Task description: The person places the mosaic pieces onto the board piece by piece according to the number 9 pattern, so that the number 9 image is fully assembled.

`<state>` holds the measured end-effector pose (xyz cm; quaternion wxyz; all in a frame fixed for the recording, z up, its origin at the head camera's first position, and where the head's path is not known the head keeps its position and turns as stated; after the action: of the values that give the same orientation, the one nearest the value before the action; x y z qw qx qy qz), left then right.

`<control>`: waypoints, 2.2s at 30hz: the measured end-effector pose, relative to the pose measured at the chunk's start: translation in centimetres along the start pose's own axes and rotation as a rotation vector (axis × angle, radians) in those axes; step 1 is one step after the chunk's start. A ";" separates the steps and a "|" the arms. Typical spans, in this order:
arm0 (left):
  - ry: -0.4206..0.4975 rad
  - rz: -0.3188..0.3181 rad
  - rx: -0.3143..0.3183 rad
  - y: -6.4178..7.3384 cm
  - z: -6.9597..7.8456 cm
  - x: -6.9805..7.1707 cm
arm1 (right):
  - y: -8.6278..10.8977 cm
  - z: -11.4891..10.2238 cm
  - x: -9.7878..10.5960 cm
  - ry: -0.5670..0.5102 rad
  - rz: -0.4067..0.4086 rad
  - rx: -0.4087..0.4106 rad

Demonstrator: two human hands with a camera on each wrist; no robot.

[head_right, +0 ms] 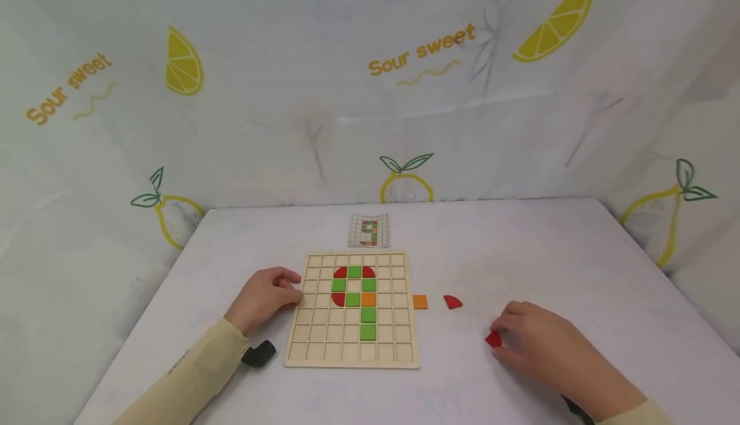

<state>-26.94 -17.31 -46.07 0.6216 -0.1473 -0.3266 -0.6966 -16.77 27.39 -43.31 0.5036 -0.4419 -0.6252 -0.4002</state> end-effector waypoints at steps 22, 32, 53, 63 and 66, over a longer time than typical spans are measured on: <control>0.007 -0.008 -0.004 0.1 0.3 0.1 | -0.3 0.5 -0.5 -0.037 -0.072 0.015; 0.005 -0.002 -0.002 0.1 0.2 0.2 | -0.6 -0.2 -0.4 -0.041 -0.011 0.095; 0.026 -0.003 -0.010 0.2 0.0 0.5 | -6.1 -10.3 1.5 -0.041 -0.030 0.299; 0.031 -0.017 -0.019 0.1 0.3 0.2 | -7.9 -16.2 1.3 -0.072 -0.064 0.438; 0.038 -0.018 -0.021 0.1 0.4 0.2 | -7.9 -17.6 1.2 -0.064 -0.058 0.467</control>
<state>-26.98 -17.25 -45.61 0.6197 -0.1375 -0.3089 -0.7082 -19.62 8.62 -39.58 0.5603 -0.3079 -0.7290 -0.2447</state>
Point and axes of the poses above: each hand's wrist, its own y-axis away from the middle knuckle, its own x-axis out of the back of the hand, z = x × y, the point moved 9 cm from there along -y, towards the middle knuckle, and after that the axes turned 4 degrees about -z, right-handed, at the moved point
